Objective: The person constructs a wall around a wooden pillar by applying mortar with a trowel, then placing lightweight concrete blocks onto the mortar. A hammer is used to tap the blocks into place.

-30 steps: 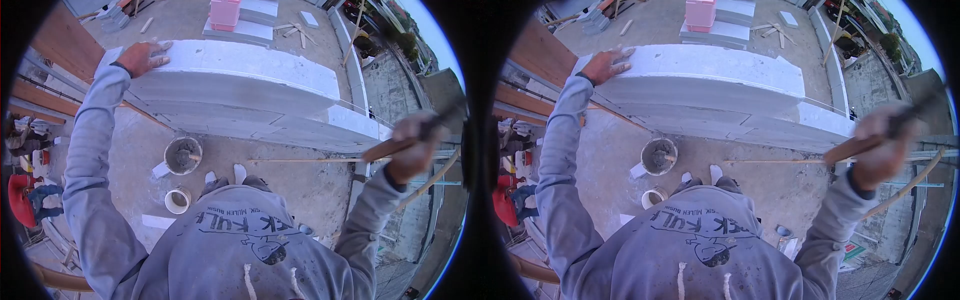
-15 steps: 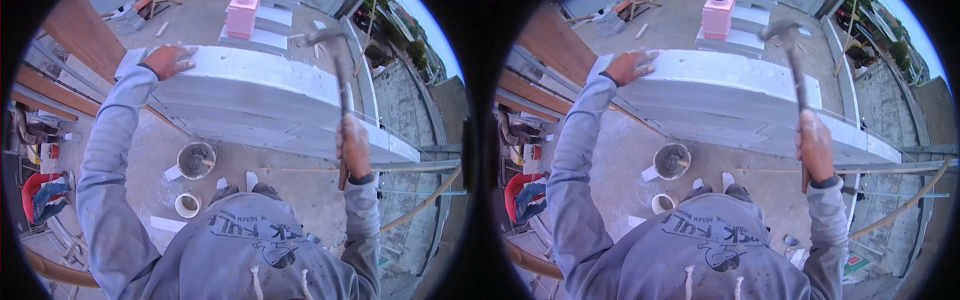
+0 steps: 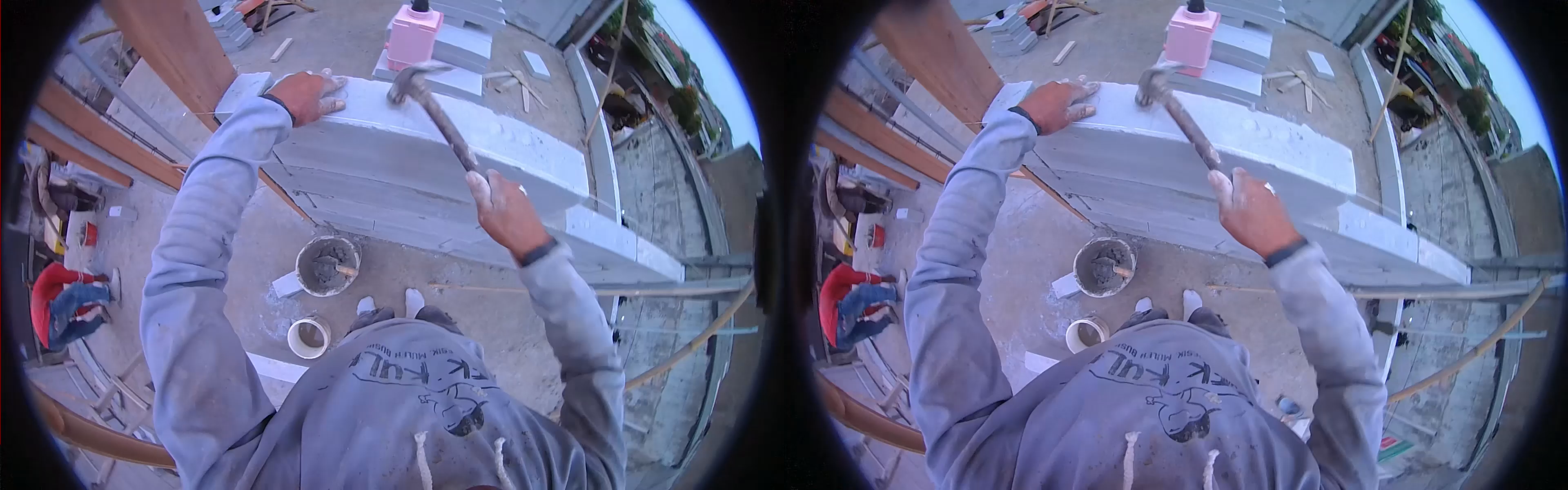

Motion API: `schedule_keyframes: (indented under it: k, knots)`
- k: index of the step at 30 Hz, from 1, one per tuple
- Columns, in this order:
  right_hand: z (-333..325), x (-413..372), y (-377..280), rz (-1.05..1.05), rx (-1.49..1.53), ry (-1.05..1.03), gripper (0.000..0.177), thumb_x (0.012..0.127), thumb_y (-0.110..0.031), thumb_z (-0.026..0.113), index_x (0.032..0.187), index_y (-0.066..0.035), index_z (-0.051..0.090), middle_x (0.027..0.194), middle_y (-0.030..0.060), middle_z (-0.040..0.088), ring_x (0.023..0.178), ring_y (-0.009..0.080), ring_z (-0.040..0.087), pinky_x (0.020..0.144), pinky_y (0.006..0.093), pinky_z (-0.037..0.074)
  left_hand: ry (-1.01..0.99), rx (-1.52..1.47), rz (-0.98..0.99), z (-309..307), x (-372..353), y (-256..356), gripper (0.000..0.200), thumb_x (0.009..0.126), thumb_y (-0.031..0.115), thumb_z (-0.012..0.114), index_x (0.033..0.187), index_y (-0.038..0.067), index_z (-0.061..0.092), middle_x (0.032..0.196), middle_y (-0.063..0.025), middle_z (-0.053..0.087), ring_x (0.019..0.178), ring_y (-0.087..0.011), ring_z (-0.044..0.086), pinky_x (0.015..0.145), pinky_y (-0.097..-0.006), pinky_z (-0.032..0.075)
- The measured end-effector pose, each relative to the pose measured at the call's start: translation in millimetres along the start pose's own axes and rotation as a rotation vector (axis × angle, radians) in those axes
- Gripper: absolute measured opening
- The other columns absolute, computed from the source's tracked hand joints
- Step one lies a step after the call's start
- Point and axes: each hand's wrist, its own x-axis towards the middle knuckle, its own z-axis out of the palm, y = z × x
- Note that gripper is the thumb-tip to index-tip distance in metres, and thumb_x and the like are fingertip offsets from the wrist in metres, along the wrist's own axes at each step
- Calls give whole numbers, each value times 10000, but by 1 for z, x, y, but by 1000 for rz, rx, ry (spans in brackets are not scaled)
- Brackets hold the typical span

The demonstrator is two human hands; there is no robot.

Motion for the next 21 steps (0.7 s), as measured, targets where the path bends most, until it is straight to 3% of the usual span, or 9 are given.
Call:
schedule_keyframes:
  k: [3, 7, 8, 10, 13, 16, 17, 18, 21]
  knots:
    - [-17, -11, 6, 25, 348, 86, 354, 932, -308, 415, 778, -7, 519, 627, 199, 544, 621, 399, 539, 587, 438, 445, 102, 104, 66, 12, 3, -9, 492, 889, 403, 481, 1302, 137, 459, 1328, -224, 404, 1130, -371, 485, 984, -374, 363]
    - [-55, -49, -1, 301, 752, 92, 376, 931, -323, 427, 706, -33, 508, 530, 58, 499, 445, 191, 525, 430, 325, 390, 47, 79, 85, 5, 0, -6, 512, 885, 408, 484, 1299, 107, 456, 1329, -222, 405, 1137, -371, 477, 991, -370, 355]
    - [-48, -64, 6, 316, 758, 88, 376, 931, -323, 427, 706, -33, 508, 530, 58, 499, 445, 191, 525, 430, 325, 390, 52, 71, 84, 2, -1, -6, 513, 884, 401, 484, 1298, 99, 456, 1331, -223, 402, 1142, -376, 471, 995, -369, 350]
    - [-30, -93, 22, 86, 770, 395, 342, 922, -299, 459, 714, -31, 503, 545, 19, 484, 431, 109, 492, 396, 279, 367, 57, 71, 89, 0, 2, -4, 514, 884, 395, 484, 1297, 91, 455, 1333, -225, 398, 1146, -381, 466, 999, -369, 346]
    - [-6, -139, 18, 339, 923, 343, 289, 909, -249, 507, 737, -17, 503, 578, 44, 504, 474, 124, 494, 456, 272, 400, 69, 84, 102, -5, -9, -8, 501, 881, 378, 489, 1289, 87, 463, 1304, -223, 435, 1146, -370, 472, 993, -368, 353]
    - [73, -214, 64, 365, 565, 254, 234, 898, -195, 537, 753, -15, 507, 614, 51, 520, 530, 134, 502, 513, 277, 418, 639, -343, 139, 6, -32, -22, 413, 859, 307, 553, 1185, 54, 555, 1169, -198, 562, 1072, -307, 549, 935, -342, 405]
    - [96, -239, 69, 536, 763, 245, 231, 878, -195, 564, 757, -5, 511, 616, 58, 520, 534, 138, 501, 512, 288, 420, 638, -313, 117, 5, -53, -19, 413, 859, 307, 553, 1185, 54, 555, 1169, -198, 562, 1072, -307, 549, 935, -342, 405]
    - [120, -266, 72, 715, 951, 226, 234, 857, -194, 591, 761, 5, 515, 617, 65, 519, 538, 143, 501, 512, 299, 421, 833, -520, -36, 7, -76, -11, 371, 858, 264, 563, 1146, 29, 575, 1126, -182, 588, 1024, -273, 571, 908, -317, 419]
    - [205, -347, 88, 972, 621, 138, 345, 772, -269, 660, 671, 40, 546, 521, 67, 508, 412, 164, 459, 399, 359, 368, 1237, -1191, -452, 44, -107, -30, 286, 865, 177, 569, 1045, -43, 608, 1014, -133, 637, 912, -188, 594, 847, -266, 442]
